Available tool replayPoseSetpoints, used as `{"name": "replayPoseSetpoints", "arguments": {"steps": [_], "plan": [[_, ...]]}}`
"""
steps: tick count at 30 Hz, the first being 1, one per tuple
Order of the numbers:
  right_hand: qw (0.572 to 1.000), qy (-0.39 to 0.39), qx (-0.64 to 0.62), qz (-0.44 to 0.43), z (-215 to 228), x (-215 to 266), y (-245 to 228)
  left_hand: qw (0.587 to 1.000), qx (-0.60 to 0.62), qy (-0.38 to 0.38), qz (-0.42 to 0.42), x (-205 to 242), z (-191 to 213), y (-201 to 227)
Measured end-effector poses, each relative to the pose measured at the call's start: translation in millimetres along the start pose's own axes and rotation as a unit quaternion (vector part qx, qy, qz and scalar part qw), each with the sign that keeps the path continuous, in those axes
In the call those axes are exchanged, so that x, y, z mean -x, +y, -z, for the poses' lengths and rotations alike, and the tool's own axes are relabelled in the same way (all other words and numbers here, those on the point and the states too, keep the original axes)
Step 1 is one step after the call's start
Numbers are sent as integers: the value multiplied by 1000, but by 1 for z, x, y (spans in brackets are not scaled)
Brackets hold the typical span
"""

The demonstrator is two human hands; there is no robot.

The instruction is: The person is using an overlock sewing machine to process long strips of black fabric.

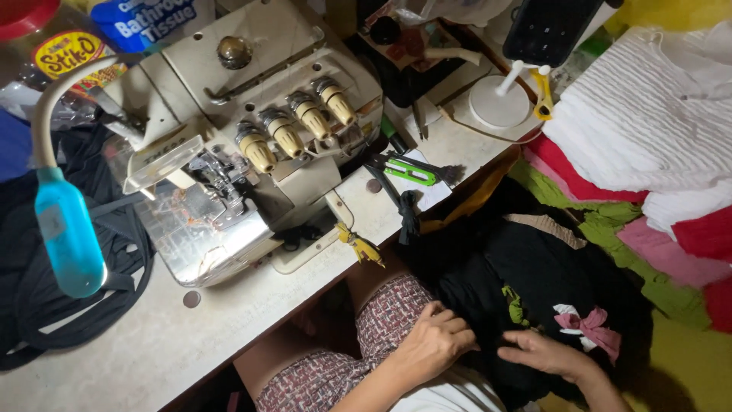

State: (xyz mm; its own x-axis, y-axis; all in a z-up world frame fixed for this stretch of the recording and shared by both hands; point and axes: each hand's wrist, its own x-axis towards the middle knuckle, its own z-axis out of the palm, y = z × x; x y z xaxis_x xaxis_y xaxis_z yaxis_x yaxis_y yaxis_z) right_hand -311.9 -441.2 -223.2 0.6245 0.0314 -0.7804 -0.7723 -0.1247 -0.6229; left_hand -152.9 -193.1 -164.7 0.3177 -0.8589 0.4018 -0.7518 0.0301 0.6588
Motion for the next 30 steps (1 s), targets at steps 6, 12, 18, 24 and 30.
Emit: {"name": "replayPoseSetpoints", "arguments": {"steps": [6, 12, 18, 24, 30], "plan": [[951, 33, -228, -206, 29, 0, 62, 943, 311, -53, 105, 0, 0, 1], [976, 115, -55, -175, 33, -20, 94, 995, -44, -69, 56, 25, 18, -5], [896, 259, 359, -35, 21, -52, 130, 976, -89, -62, 190, 62, 70, -15], [919, 208, 335, 17, 52, -26, -74, 950, -121, -24, 285, 84, 70, -20], [623, 423, 101, 650, 140, 30, -346, 940, 102, 31, 325, 86, 66, -13]]}}
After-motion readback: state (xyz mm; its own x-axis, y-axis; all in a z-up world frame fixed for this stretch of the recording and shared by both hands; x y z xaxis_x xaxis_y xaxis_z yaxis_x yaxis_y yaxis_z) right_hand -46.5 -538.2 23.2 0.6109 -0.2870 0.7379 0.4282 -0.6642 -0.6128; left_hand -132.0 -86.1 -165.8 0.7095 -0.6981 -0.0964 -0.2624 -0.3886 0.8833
